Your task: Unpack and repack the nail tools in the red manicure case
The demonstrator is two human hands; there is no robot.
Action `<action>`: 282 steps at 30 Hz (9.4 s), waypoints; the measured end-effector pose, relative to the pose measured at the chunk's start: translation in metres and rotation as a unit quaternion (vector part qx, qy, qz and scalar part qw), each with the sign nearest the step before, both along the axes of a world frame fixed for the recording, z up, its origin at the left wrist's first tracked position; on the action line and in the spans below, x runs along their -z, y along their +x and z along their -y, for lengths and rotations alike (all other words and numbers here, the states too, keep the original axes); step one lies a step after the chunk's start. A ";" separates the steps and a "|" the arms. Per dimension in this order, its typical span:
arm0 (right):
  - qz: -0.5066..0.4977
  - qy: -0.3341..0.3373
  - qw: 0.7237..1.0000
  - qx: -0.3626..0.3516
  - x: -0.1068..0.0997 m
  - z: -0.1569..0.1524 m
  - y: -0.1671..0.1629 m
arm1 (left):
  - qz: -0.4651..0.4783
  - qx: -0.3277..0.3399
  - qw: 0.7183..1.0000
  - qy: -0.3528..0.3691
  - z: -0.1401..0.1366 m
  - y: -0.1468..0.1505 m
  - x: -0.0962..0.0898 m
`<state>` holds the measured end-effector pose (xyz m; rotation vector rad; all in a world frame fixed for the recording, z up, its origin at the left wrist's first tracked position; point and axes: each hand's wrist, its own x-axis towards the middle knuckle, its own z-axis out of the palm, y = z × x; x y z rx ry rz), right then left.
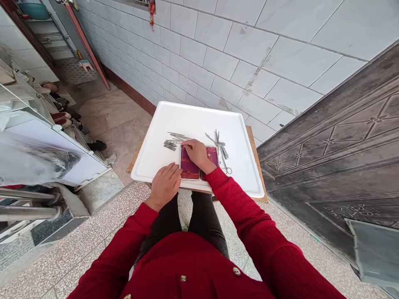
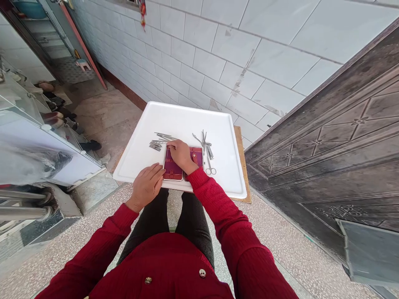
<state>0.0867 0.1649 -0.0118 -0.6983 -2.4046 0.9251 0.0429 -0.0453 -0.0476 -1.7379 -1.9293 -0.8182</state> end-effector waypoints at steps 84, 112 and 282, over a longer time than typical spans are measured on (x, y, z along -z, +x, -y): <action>0.032 0.024 0.998 0.058 -0.016 -0.013 0.007 | 0.006 -0.007 1.000 -0.013 0.001 0.001 0.000; 0.362 0.233 0.901 -0.063 -0.048 -0.014 -0.049 | -0.008 -0.012 1.000 0.010 0.002 0.001 0.005; -0.043 -0.291 0.952 -0.083 -0.011 -0.023 0.007 | 0.018 -0.003 1.000 -0.019 0.001 -0.002 0.004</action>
